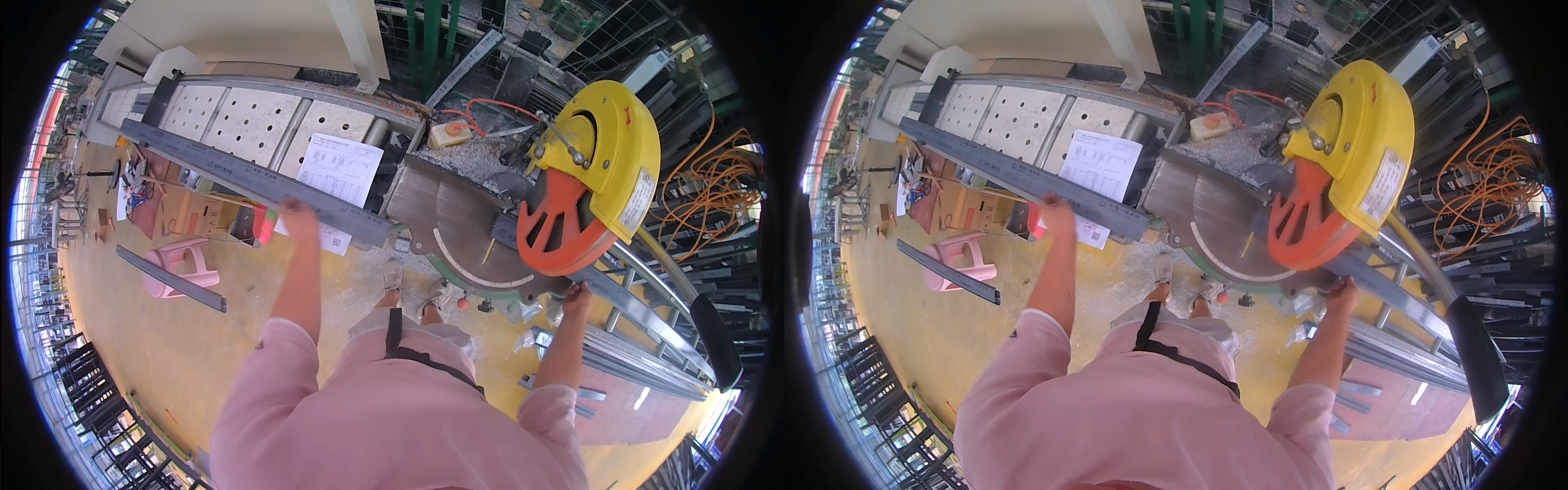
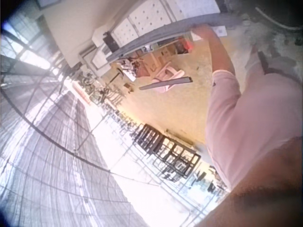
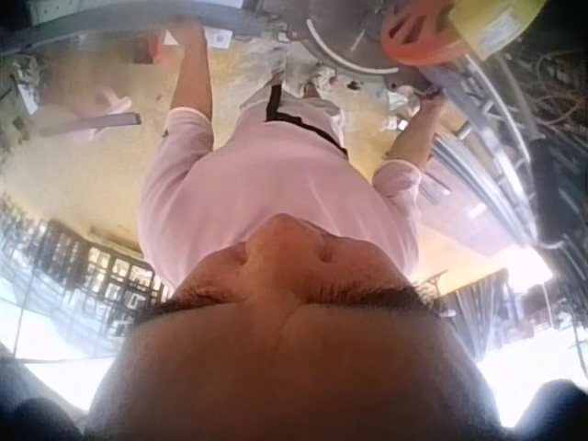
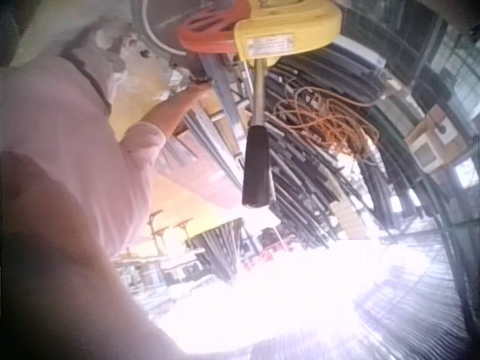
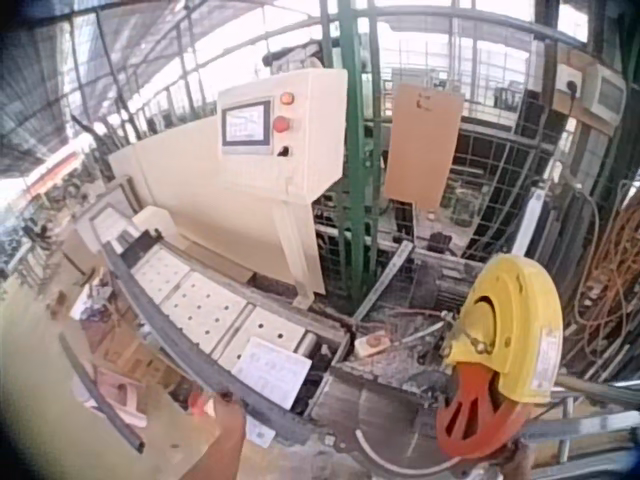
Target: The person interacts with a machine control panel, positions long metal profiles onto a conveyor and into a miter saw, operates the saw to cut the profiles, and سپس stacks the finished pieces onto a large metal frame.
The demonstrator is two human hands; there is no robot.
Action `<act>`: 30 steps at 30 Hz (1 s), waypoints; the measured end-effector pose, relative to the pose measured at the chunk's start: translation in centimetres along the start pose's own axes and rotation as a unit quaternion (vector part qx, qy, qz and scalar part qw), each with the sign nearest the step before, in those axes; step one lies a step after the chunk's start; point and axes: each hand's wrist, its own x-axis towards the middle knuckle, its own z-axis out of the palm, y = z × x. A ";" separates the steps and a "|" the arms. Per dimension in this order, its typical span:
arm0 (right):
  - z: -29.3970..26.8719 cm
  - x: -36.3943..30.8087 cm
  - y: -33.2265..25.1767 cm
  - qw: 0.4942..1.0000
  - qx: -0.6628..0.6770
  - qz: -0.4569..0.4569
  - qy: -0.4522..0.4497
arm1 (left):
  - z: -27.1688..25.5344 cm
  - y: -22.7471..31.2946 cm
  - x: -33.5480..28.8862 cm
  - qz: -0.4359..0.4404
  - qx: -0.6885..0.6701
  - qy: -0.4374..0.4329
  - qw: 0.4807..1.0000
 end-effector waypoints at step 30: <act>16.3 -17.0 12.6 0.910 -0.138 0.218 -0.323 | 12.0 10.6 -16.8 -0.404 -0.340 -0.339 0.779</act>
